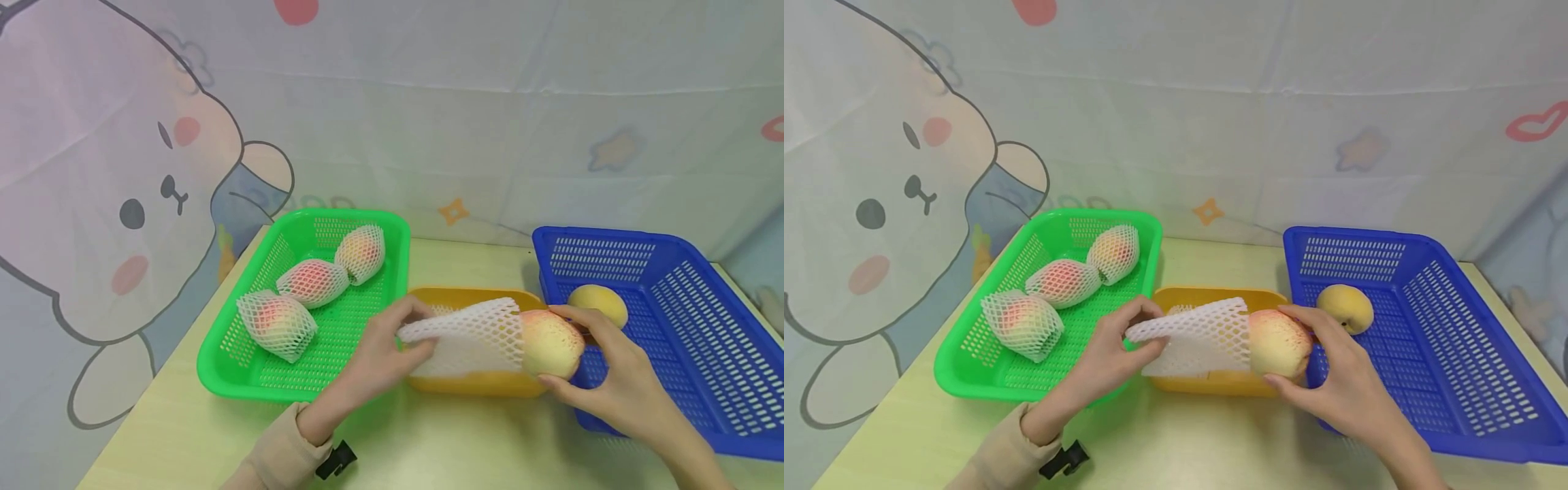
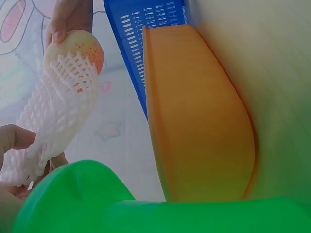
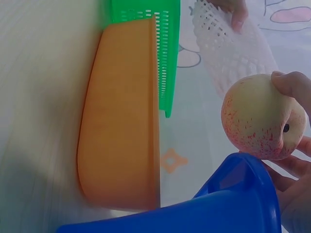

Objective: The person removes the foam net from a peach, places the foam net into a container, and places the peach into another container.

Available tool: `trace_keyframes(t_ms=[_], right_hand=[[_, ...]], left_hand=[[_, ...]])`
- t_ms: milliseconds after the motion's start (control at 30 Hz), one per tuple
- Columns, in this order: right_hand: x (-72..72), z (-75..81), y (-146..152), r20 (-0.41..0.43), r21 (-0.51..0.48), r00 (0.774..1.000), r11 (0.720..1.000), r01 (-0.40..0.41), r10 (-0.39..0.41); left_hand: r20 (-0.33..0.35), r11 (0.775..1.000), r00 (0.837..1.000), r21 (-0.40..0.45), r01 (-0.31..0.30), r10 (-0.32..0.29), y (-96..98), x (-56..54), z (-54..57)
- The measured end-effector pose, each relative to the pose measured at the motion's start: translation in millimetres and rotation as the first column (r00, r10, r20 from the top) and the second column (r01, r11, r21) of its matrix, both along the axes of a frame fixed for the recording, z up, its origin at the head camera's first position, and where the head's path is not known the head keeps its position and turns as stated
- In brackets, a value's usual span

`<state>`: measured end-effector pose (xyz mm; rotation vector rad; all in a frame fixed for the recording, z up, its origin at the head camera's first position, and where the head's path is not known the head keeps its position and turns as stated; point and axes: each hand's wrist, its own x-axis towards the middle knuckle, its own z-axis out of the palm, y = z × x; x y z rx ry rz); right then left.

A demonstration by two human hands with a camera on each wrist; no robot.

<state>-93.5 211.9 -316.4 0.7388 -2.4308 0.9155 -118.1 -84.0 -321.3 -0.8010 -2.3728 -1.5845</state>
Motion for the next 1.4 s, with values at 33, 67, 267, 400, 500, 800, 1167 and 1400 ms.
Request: trace_keyframes(t_ms=[33, 67, 267, 400, 500, 800, 1167, 1400], right_hand=[[0.0, -0.2, 0.9, -0.004, 0.003, 1.000, 1.000, 0.003, -0.003], [0.0, -0.3, 1.7, -0.007, 0.006, 1.000, 1.000, 0.006, -0.006], [-1.3, -0.2, 6.1, -0.029, 0.028, 1.000, 1.000, 0.002, -0.001], [-1.8, 1.3, 7.4, -0.024, 0.046, 1.000, 0.999, 0.000, 0.002], [-1.7, 2.7, 8.4, -0.020, 0.057, 1.000, 0.998, 0.006, -0.005], [-2.7, 3.6, 17.7, -0.046, 0.080, 0.999, 0.997, 0.014, -0.010], [-1.4, 1.6, 27.7, -0.011, 0.107, 0.998, 0.993, 0.060, -0.059], [0.0, 1.6, 32.4, -0.019, 0.115, 0.997, 0.991, 0.072, -0.070]], left_hand=[[-0.004, 1.000, 1.000, 0.003, -0.006, 0.006, -0.1, 0.1, -0.1], [-0.005, 1.000, 1.000, 0.006, -0.012, 0.012, -0.1, 0.1, -0.2], [-0.042, 0.999, 0.998, 0.002, -0.051, 0.051, 0.7, -0.9, -1.4], [-0.125, 0.998, 0.990, -0.006, -0.066, 0.065, 2.9, -3.0, -3.5], [-0.206, 0.997, 0.976, -0.015, -0.073, 0.069, 5.2, -4.3, -5.7], [-0.387, 0.990, 0.919, -0.073, -0.118, 0.081, 17.3, -3.2, -15.8], [-0.552, 0.923, 0.817, -0.202, -0.328, 0.169, 36.0, 2.1, -20.2], [-0.594, 0.881, 0.788, -0.270, -0.389, 0.165, 49.6, 2.6, -21.8]])
